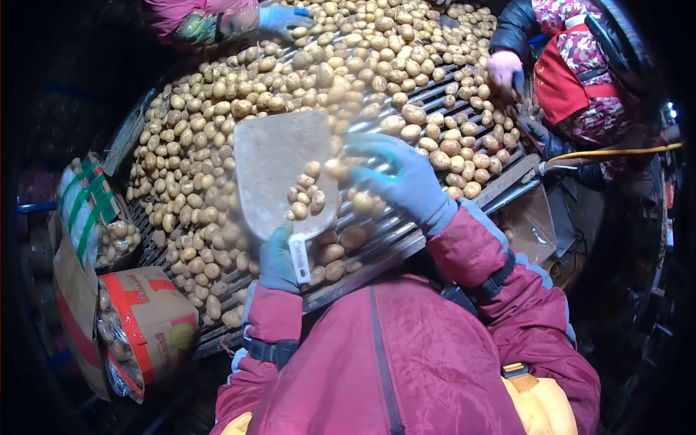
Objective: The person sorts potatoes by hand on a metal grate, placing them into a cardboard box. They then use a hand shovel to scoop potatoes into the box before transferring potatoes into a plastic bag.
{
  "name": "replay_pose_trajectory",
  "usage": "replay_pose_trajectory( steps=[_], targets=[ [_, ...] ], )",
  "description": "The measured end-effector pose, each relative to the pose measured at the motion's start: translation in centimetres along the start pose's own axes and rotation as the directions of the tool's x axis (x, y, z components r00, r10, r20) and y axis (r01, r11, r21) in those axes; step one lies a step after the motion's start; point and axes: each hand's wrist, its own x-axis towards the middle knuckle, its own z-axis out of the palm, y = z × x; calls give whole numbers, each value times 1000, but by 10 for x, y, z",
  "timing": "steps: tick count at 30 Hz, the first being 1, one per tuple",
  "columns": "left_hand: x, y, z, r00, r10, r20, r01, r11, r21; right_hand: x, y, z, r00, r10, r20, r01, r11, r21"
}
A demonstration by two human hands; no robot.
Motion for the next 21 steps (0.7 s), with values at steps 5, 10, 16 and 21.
replay_pose_trajectory(
  steps=[5, 10, 16, 21],
  targets=[
    [2, 3, -9, 999, -12, -41, 7, 992, -129, -23, 80, 18, 986, -54, 158, 104, 940, -326],
    [23, -13, -45, 948, 74, -311, -84, 996, -19, -49, 109, 16, 945, -39, 326, 207, 841, -500],
    [25, -16, -50, 933, 88, -349, -90, 996, 10, -44, 113, -55, 989, -149, -19, 98, 737, -669],
    [28, -14, -43, 940, 69, -333, -81, 996, -21, -78, 80, 25, 897, 1, 442, 217, 870, -443]
  ],
)
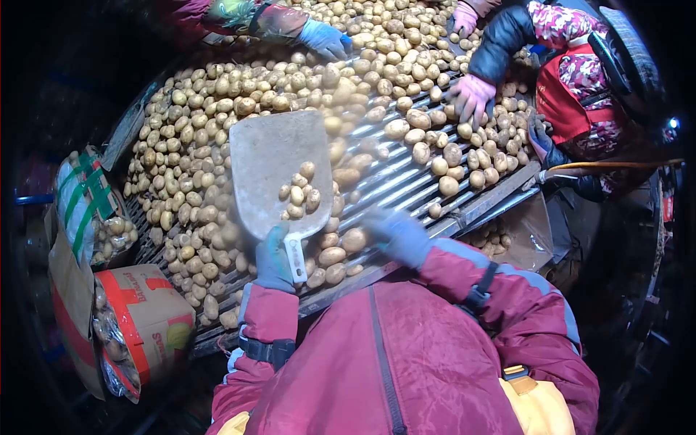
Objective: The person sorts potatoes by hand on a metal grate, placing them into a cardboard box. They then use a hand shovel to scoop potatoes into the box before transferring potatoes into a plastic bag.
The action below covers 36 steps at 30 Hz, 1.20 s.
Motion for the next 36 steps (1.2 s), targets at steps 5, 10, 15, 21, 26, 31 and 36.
replay_pose_trajectory(
  steps=[5, 10, 15, 21, 26, 31, 36],
  targets=[
    [4, -4, -7, 999, 23, 33, -24, 999, 30, 18, 25, 37, 974, 47, 224, 9, 970, -242],
    [-10, 4, -4, 999, 16, -30, -16, 1000, 18, 20, 47, -20, 814, 501, 294, -554, 514, 655],
    [-13, 7, -9, 1000, 14, -8, -14, 1000, 27, 30, 49, -39, 692, 581, 428, -542, 27, 840],
    [-5, 2, -19, 999, 35, 22, -35, 999, 23, 64, 32, 26, 941, 323, -98, -321, 946, 36],
    [0, -6, -20, 999, 45, -18, -45, 999, 28, 75, 36, 41, 896, 432, 107, -423, 901, -98],
    [-2, -3, -16, 998, 29, 51, -30, 999, 35, 60, 44, 0, 764, 646, -1, -613, 725, 314],
    [10, -17, -11, 993, -12, 119, 14, 1000, -22, 46, 18, -68, 734, 679, -30, -418, 485, 768]
  ],
)
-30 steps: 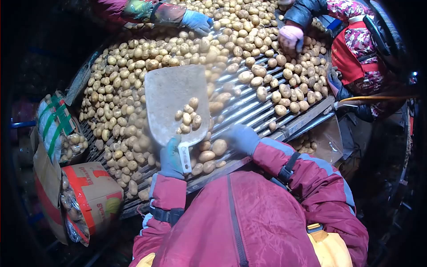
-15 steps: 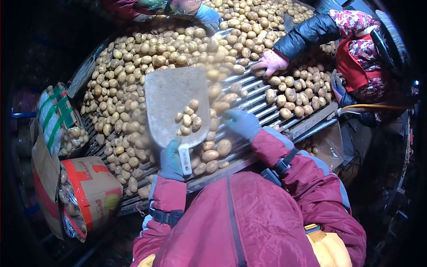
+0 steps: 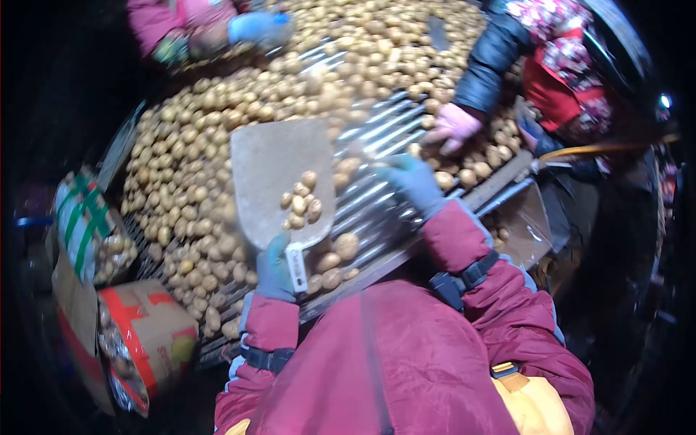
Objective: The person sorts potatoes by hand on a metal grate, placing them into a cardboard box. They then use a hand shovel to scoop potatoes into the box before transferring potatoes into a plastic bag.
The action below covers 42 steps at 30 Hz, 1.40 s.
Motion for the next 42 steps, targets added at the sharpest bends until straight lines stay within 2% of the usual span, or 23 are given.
replay_pose_trajectory(
  steps=[1, 3, 4, 5, 7, 9, 11, 13, 15, 17, 18, 21, 24, 25, 28, 29, 31, 33, 34, 37, 38, 39, 42],
  targets=[
    [6, -5, -1, 999, -23, 42, 23, 1000, -16, -4, -8, 5, 990, -40, 133, 47, 998, -45],
    [6, -8, 17, 997, 20, 73, -20, 1000, -3, -19, -11, 15, 979, -105, 174, 85, 989, 121],
    [-13, 1, 44, 993, -29, 114, 31, 999, -12, -24, -9, 15, 980, -183, 76, 176, 980, 95],
    [-30, 8, 67, 986, -78, 150, 81, 997, -13, -35, -17, 3, 986, 35, 164, -84, 948, 306],
    [-19, 5, 67, 978, -98, 184, 51, 969, 243, -47, -2, -26, 986, 77, 145, -123, 932, 342],
    [-13, -2, 79, 954, -210, 212, 190, 975, 113, -63, 4, -52, 973, 198, 120, -228, 916, 331],
    [-13, -9, 93, 946, -204, 251, 158, 969, 189, -85, 10, -71, 961, 262, 90, -277, 908, 315],
    [-1, -19, 100, 943, -187, 277, 114, 959, 259, -101, 6, -76, 961, 269, 69, -273, 868, 416],
    [3, -33, 113, 929, -198, 312, 96, 945, 313, -118, -14, -82, 984, 164, 73, -179, 860, 477],
    [-7, -42, 134, 910, -245, 335, 119, 927, 356, -108, 14, -71, 994, -112, -13, 107, 903, 415],
    [-11, -45, 142, 934, -162, 320, -3, 890, 457, -111, 14, -78, 995, -99, 16, 82, 896, 437],
    [-30, -55, 167, 922, -239, 304, 55, 859, 509, -140, 26, -120, 991, -81, -107, 131, 749, 650],
    [-24, -72, 175, 881, -245, 404, -3, 851, 524, -190, 49, -179, 946, -40, -322, 249, 724, 643],
    [-27, -76, 181, 876, -232, 424, -34, 846, 532, -208, 57, -198, 930, 47, -364, 227, 706, 671],
    [-11, -87, 181, 865, -270, 424, -3, 841, 541, -246, 120, -252, 924, 185, -336, 228, 439, 869],
    [-11, -89, 183, 861, -296, 413, 13, 825, 564, -269, 128, -258, 894, 166, -416, 289, 496, 819],
    [-17, -94, 191, 846, -266, 461, -54, 819, 571, -298, 148, -266, 846, 155, -511, 384, 489, 784],
    [-20, -96, 197, 851, -247, 464, -87, 804, 588, -324, 181, -275, 824, 260, -503, 310, 536, 785],
    [-31, -93, 208, 828, -315, 464, -26, 804, 594, -338, 193, -281, 808, 324, -493, 259, 555, 790],
    [-51, -96, 223, 877, -286, 386, -41, 756, 653, -381, 235, -285, 686, 473, -553, 229, 581, 781],
    [-55, -96, 227, 880, -290, 377, -41, 744, 667, -389, 246, -281, 576, 558, -597, 256, 570, 781],
    [-59, -97, 231, 882, -294, 368, -41, 731, 681, -396, 248, -280, 575, 580, -577, 222, 568, 792],
    [-69, -110, 239, 869, -295, 398, 22, 826, 563, -417, 243, -272, 517, 677, -524, 125, 546, 828]
  ],
)
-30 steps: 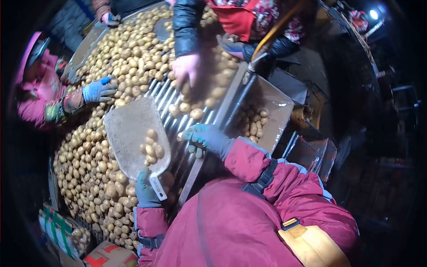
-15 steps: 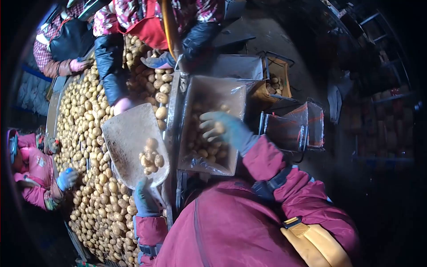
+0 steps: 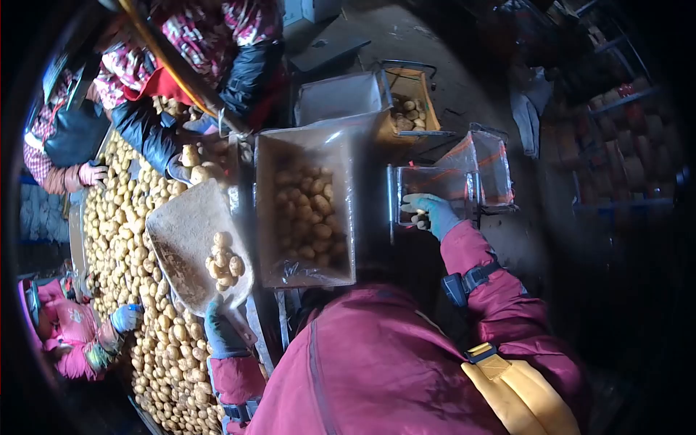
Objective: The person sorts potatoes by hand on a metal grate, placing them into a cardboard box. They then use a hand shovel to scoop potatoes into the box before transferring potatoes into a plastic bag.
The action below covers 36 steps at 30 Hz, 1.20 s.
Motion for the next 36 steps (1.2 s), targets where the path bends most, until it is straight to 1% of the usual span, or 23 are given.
replay_pose_trajectory(
  steps=[3, 4, 6, 8, 10, 12, 13, 14, 15, 16, 18, 20, 21, 23, 24, 27, 29, 31, 32, 33, 34, 35, 36],
  targets=[
    [9, -3, -14, 992, -55, 112, 55, 998, 6, 16, 25, -21, 1000, -4, -2, 4, 999, 47],
    [-9, 0, 25, 992, -9, -122, 4, 999, -45, 11, 19, -18, 1000, -17, -26, 18, 999, 51],
    [-7, 6, 15, 999, -46, -25, 46, 999, 26, 15, 11, -24, 998, -66, -25, 67, 994, 81],
    [-10, 7, 18, 1000, -28, -9, 29, 995, 92, 27, 4, -39, 994, -109, 28, 104, 986, 127],
    [-9, 6, 11, 999, -17, 33, 13, 994, 107, 23, -8, -43, 992, -125, -31, 127, 987, 95],
    [-10, 7, 13, 999, -28, -38, 31, 996, 81, 15, -16, -54, 986, -153, -66, 160, 980, 117],
    [-11, 8, 15, 997, -33, -74, 38, 997, 67, 16, -19, -68, 965, -211, -156, 216, 976, 19],
    [-10, 8, 10, 996, -18, -86, 22, 999, 48, 21, -16, -87, 932, -277, -234, 266, 961, -79],
    [-6, 5, -1, 999, 26, -24, -25, 999, 48, 33, -14, -119, 892, -330, -309, 332, 942, -50],
    [-2, 2, -13, 997, 70, 39, -72, 997, 42, 62, -5, -173, 826, -483, -291, 474, 874, -107],
    [-1, 1, -25, 993, 113, 32, -115, 988, 98, 77, -20, -241, 660, -569, -490, 398, 819, -414],
    [6, 2, -39, 991, 93, 98, -104, 989, 105, 104, -18, -319, 458, -618, -639, 182, 768, -613],
    [9, 3, -47, 988, 84, 131, -98, 989, 109, 99, -23, -314, 526, -541, -656, 247, 835, -491],
    [11, 1, -54, 990, 86, 112, -98, 990, 104, 81, -40, -275, 674, -388, -628, 332, 919, -210],
    [5, 3, -44, 985, 95, 144, -103, 994, 45, 63, -48, -213, 656, -423, -626, 423, 892, -159],
    [4, 1, -41, 988, 94, 125, -80, 991, -106, 51, -62, -79, 864, -404, -300, 385, 915, -122],
    [36, -18, -104, 989, 143, -44, -144, 989, -30, 55, -56, 14, 924, -380, -31, 369, 912, -177],
    [25, -11, -127, 984, 140, -111, -146, 988, -49, 37, -42, 108, 895, -386, 226, 435, 869, -238],
    [16, -7, -133, 961, 204, -187, -208, 978, -3, 38, -34, 148, 873, -314, 373, 411, 885, -218],
    [8, -3, -141, 933, 259, -249, -256, 966, 43, 34, -24, 182, 831, -241, 501, 386, 899, -207],
    [5, -3, -146, 932, 253, -258, -265, 964, -13, 39, -12, 217, 754, -195, 628, 373, 913, -164],
    [-11, 6, -152, 951, 154, -270, -185, 978, -93, 27, 3, 252, 670, -152, 727, 355, 925, -134],
    [-32, 20, -157, 964, 54, -261, -104, 978, -182, 12, 25, 289, 675, -123, 727, 371, 909, -190]
  ],
)
